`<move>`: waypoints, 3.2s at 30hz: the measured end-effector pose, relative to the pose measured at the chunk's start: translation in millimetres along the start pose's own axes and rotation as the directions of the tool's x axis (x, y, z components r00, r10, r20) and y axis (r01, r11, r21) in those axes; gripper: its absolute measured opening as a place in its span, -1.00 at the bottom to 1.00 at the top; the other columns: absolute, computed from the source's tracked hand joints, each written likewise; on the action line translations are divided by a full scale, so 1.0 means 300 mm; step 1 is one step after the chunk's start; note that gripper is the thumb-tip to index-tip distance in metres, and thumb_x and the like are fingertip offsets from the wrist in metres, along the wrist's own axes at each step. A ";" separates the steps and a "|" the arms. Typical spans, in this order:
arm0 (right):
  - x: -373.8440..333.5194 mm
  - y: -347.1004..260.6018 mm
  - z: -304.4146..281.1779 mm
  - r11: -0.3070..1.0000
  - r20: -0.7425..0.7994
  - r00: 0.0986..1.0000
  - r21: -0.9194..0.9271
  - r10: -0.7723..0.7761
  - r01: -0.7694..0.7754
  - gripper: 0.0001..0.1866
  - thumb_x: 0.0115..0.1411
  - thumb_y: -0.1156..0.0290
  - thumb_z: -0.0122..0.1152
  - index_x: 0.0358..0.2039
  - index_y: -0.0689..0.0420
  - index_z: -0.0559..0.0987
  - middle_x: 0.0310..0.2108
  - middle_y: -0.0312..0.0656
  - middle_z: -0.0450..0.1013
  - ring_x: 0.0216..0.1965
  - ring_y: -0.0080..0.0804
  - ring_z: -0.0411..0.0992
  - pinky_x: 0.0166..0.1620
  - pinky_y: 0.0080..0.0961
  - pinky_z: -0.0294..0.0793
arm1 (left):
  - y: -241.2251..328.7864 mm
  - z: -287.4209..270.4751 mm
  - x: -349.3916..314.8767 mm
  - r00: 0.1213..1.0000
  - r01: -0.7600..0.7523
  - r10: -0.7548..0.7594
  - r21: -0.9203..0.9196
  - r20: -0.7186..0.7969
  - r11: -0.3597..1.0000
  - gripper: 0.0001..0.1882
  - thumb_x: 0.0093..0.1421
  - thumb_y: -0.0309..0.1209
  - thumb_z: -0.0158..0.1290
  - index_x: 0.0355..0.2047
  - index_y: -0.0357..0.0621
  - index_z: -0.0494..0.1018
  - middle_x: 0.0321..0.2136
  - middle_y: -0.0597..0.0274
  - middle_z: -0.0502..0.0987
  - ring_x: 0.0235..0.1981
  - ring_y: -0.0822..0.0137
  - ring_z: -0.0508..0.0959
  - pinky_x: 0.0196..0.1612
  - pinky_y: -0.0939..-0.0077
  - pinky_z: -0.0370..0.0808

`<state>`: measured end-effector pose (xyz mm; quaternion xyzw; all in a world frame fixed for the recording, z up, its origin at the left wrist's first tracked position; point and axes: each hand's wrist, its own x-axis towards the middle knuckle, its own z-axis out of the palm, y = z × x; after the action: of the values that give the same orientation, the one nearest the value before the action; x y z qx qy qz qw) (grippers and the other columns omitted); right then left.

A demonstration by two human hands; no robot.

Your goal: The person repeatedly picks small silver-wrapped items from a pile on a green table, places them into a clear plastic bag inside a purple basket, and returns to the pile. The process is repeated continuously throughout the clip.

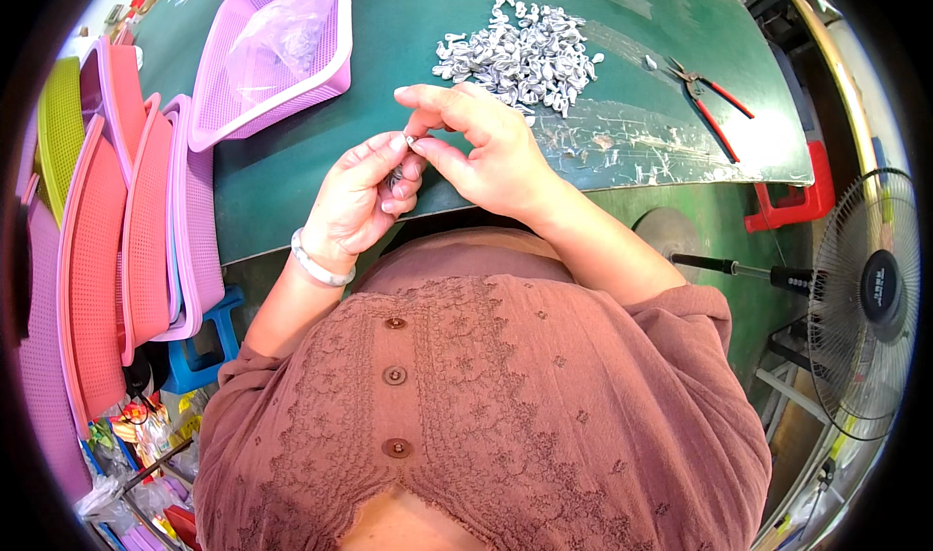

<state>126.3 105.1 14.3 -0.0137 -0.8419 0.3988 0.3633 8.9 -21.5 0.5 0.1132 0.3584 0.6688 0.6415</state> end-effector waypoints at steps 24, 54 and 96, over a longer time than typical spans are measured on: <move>-0.018 0.037 0.005 0.999 0.014 0.999 0.027 0.033 -0.033 -0.38 -0.13 0.68 0.17 0.01 0.09 0.31 -0.30 -0.17 0.40 -0.30 -0.37 0.40 -0.25 -0.52 0.43 | -0.002 0.039 -0.013 0.955 -0.247 0.291 0.375 -0.064 0.893 -0.84 0.06 -0.52 0.06 -0.31 -0.22 0.43 -0.60 0.45 0.33 -0.66 0.67 0.19 -0.64 0.80 0.07; 0.065 0.021 0.004 0.974 0.154 0.982 -0.180 -0.108 0.135 -0.47 -0.10 0.62 0.07 -0.03 0.11 0.32 -0.47 -0.24 0.41 -0.39 -0.25 0.33 -0.27 -0.39 0.31 | 0.005 0.001 0.023 0.977 -0.131 0.141 0.066 -0.161 0.989 -0.88 0.17 -0.40 -0.06 -0.37 -0.19 0.36 -0.55 0.27 0.42 -0.60 0.51 0.36 -0.62 0.75 0.25; 0.027 0.014 0.031 0.992 -0.011 0.994 -0.073 -0.107 0.106 -0.45 -0.15 0.60 0.18 -0.05 0.15 0.35 -0.52 -0.28 0.41 -0.44 -0.34 0.33 -0.39 -0.49 0.35 | -0.002 0.013 0.012 0.995 -0.047 0.041 -0.064 -0.087 0.997 -0.76 0.23 -0.32 -0.19 -0.41 -0.24 0.36 -0.56 0.26 0.40 -0.60 0.48 0.36 -0.61 0.69 0.29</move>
<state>113.4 104.5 12.4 0.0153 -0.8525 0.3481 0.3895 11.2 -16.9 1.8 0.0709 0.3606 0.6985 0.6141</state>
